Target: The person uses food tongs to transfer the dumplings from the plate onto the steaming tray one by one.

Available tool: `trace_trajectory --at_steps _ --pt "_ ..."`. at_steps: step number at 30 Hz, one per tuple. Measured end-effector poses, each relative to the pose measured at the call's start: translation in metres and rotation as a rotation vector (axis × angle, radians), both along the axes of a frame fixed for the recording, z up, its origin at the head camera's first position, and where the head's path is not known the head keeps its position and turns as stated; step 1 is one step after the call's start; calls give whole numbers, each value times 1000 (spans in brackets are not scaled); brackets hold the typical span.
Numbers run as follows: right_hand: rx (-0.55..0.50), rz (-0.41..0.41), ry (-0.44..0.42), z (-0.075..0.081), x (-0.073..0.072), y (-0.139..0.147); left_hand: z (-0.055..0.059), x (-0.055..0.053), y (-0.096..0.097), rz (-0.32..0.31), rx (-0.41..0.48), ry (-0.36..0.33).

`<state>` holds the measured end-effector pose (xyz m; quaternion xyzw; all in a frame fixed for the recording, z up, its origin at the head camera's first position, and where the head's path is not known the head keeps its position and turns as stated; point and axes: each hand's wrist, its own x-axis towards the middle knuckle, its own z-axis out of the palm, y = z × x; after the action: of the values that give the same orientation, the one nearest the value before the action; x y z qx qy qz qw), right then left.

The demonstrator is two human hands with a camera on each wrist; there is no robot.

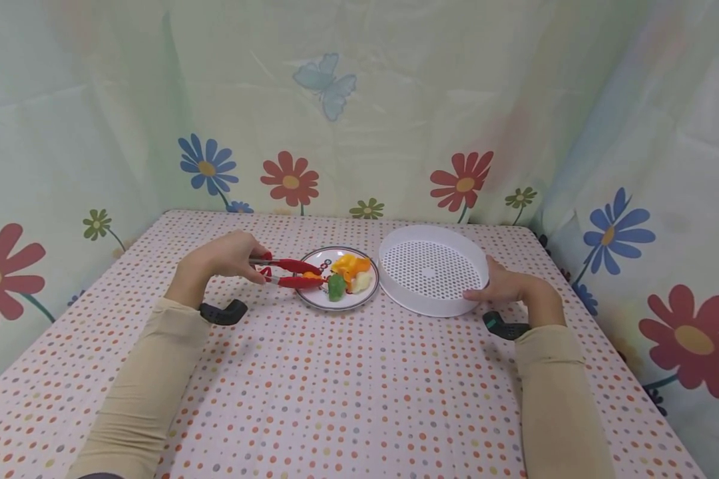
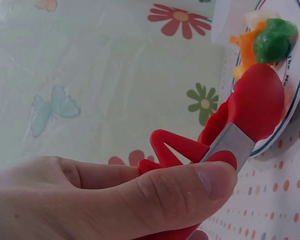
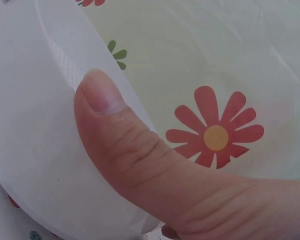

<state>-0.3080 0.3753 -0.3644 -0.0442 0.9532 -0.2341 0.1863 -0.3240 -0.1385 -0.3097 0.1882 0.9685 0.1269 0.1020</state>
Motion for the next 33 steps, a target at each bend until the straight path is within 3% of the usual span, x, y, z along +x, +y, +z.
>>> trace_trajectory --at_steps 13,21,27,30,33 --pt "10 -12 -13 1 1 -2 0 -3 -1 -26 10 20" --pt "-17 4 2 4 2 -3 8 0 6 -59 35 96" --pt "-23 -22 -8 4 1 0 9 4 33 -114 108 210" --pt "-19 -20 1 2 1 0 7 2 58 -152 144 239" --pt "-30 -3 13 0 1 -2 7 -1 91 -192 123 248"
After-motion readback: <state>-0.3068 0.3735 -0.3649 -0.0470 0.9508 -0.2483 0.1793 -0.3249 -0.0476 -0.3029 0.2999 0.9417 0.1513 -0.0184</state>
